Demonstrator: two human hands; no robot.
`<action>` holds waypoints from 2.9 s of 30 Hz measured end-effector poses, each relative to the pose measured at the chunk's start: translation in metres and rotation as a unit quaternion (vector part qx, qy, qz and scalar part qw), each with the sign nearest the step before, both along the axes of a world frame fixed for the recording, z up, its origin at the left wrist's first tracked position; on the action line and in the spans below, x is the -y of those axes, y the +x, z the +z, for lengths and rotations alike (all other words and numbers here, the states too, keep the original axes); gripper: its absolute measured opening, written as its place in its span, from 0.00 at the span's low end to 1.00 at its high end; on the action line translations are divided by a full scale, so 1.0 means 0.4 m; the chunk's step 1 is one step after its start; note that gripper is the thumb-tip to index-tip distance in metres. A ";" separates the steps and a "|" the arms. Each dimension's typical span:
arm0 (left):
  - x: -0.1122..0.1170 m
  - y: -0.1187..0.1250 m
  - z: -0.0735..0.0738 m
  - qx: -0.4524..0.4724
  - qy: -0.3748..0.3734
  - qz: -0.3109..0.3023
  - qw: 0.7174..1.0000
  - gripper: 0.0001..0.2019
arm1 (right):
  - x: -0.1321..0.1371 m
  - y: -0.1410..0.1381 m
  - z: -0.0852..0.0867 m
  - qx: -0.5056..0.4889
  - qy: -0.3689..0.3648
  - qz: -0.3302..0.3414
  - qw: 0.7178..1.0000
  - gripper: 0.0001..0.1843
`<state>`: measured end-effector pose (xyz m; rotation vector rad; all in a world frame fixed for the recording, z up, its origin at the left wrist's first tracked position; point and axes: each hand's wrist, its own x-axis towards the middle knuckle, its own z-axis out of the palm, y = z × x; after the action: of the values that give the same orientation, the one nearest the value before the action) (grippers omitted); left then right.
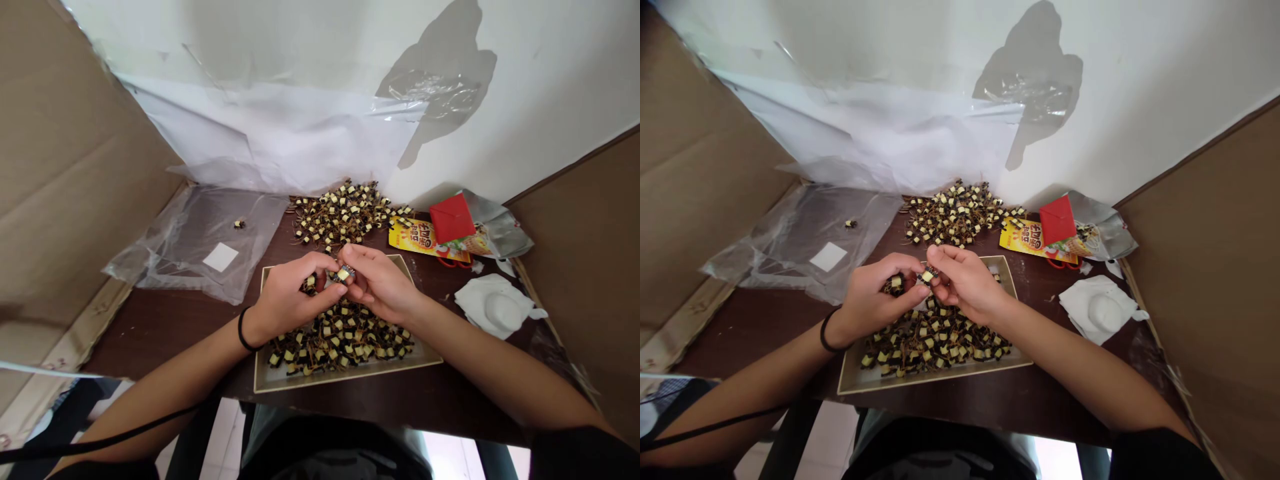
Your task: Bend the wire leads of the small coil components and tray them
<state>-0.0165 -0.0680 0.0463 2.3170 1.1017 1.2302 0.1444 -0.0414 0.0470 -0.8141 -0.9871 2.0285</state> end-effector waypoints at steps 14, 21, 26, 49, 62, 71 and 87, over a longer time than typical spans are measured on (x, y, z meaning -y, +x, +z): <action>-0.010 -0.005 0.006 0.101 -0.089 0.015 0.991 0.09 | 0.000 0.002 0.000 0.014 0.047 0.014 0.999 0.17; -0.054 -0.028 0.027 0.486 -0.398 -0.091 0.773 0.07 | -0.021 -0.012 0.005 0.166 0.198 0.027 0.966 0.12; -0.079 -0.062 0.049 0.607 -0.492 -0.083 0.618 0.08 | -0.030 -0.062 -0.004 0.412 0.508 0.117 0.747 0.05; -0.078 -0.043 0.019 0.486 -0.524 -0.060 0.697 0.07 | -0.033 -0.006 0.014 0.314 0.387 0.230 0.836 0.08; -0.025 -0.021 0.010 0.190 -0.168 -0.026 0.967 0.12 | -0.037 0.048 -0.021 0.027 0.143 0.106 0.984 0.16; -0.024 -0.022 0.003 0.110 -0.117 -0.009 0.987 0.09 | -0.033 0.044 -0.017 0.086 0.259 0.054 0.961 0.13; -0.022 -0.021 0.007 0.091 -0.108 -0.036 0.989 0.08 | -0.026 0.045 -0.023 0.142 0.333 0.011 0.932 0.12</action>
<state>-0.0250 -0.0591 0.0490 2.0231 1.0227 1.2040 0.1625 -0.0311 0.0380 -0.7184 -1.7237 1.4443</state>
